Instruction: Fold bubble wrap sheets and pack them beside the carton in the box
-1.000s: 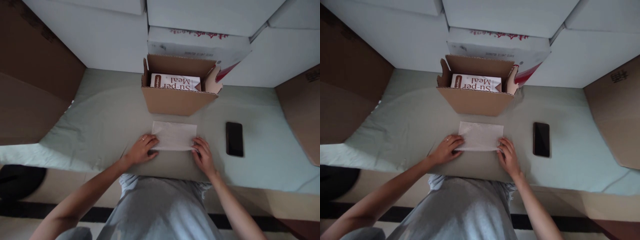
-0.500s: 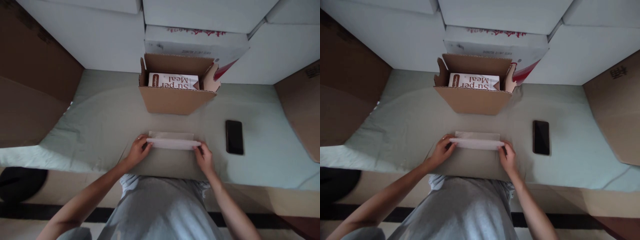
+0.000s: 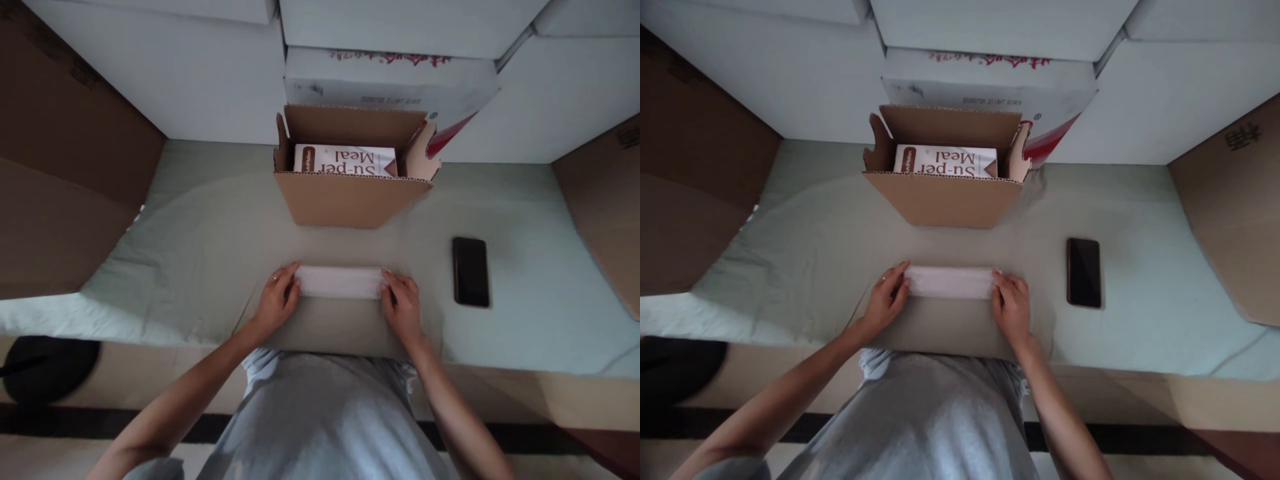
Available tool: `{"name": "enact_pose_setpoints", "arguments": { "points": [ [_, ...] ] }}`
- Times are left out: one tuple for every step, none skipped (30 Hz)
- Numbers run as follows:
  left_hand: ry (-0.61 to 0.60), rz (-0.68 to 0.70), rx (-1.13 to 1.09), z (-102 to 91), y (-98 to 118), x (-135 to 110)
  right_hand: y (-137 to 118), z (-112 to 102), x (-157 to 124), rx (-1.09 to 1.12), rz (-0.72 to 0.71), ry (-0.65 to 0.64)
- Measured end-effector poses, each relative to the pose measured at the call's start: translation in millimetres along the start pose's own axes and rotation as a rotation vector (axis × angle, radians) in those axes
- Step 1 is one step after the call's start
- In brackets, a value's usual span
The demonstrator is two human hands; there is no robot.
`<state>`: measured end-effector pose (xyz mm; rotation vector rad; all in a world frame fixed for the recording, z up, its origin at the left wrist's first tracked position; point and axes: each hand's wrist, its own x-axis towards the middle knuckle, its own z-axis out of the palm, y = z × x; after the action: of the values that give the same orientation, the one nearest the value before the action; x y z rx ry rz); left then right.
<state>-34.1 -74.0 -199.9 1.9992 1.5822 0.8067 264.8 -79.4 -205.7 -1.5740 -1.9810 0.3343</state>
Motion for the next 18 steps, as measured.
{"name": "enact_pose_setpoints", "arguments": {
  "points": [
    [0.008,0.021,-0.003,0.0,-2,-1,1,0,0,-0.008,-0.010,-0.007],
    [0.020,0.041,-0.003,0.4,-3,-2,2,1,0,-0.019,-0.016,-0.012],
    [0.034,0.061,0.003,0.9,-4,-2,2,1,0,-0.031,-0.023,-0.013],
    [0.046,0.086,0.014,1.6,-5,-3,3,2,0,-0.044,-0.031,-0.015],
    [0.058,0.113,0.031,2.3,-6,-2,3,2,1,-0.057,-0.040,-0.014],
    [0.070,0.140,0.050,2.9,-6,-2,3,2,2,-0.068,-0.048,-0.013],
    [0.083,0.164,0.071,3.3,-7,-2,3,2,3,-0.076,-0.056,-0.014],
    [0.093,0.185,0.093,3.4,-7,-1,3,2,4,-0.082,-0.061,-0.015],
    [0.100,0.204,0.118,3.2,-6,-1,3,2,5,-0.088,-0.064,-0.018],
    [0.099,0.217,0.146,2.7,-6,0,2,2,6,-0.094,-0.066,-0.023],
    [0.091,0.222,0.178,1.8,-6,1,2,2,7,-0.102,-0.065,-0.028],
    [0.075,0.222,0.212,0.5,-5,2,2,2,8,-0.112,-0.064,-0.033],
    [0.053,0.218,0.244,-1.1,-4,3,1,2,9,-0.123,-0.062,-0.037],
    [0.030,0.210,0.275,-2.9,-2,4,1,2,9,-0.136,-0.062,-0.044],
    [0.013,0.194,0.308,-4.9,2,5,1,1,10,-0.147,-0.064,-0.054],
    [0.006,0.171,0.342,-6.8,7,7,1,1,10,-0.157,-0.069,-0.067],
    [0.002,0.148,0.378,-8.2,14,8,0,1,11,-0.166,-0.075,-0.081],
    [-0.007,0.137,0.410,-8.9,22,11,0,0,11,-0.172,-0.081,-0.096]
  ]
}}
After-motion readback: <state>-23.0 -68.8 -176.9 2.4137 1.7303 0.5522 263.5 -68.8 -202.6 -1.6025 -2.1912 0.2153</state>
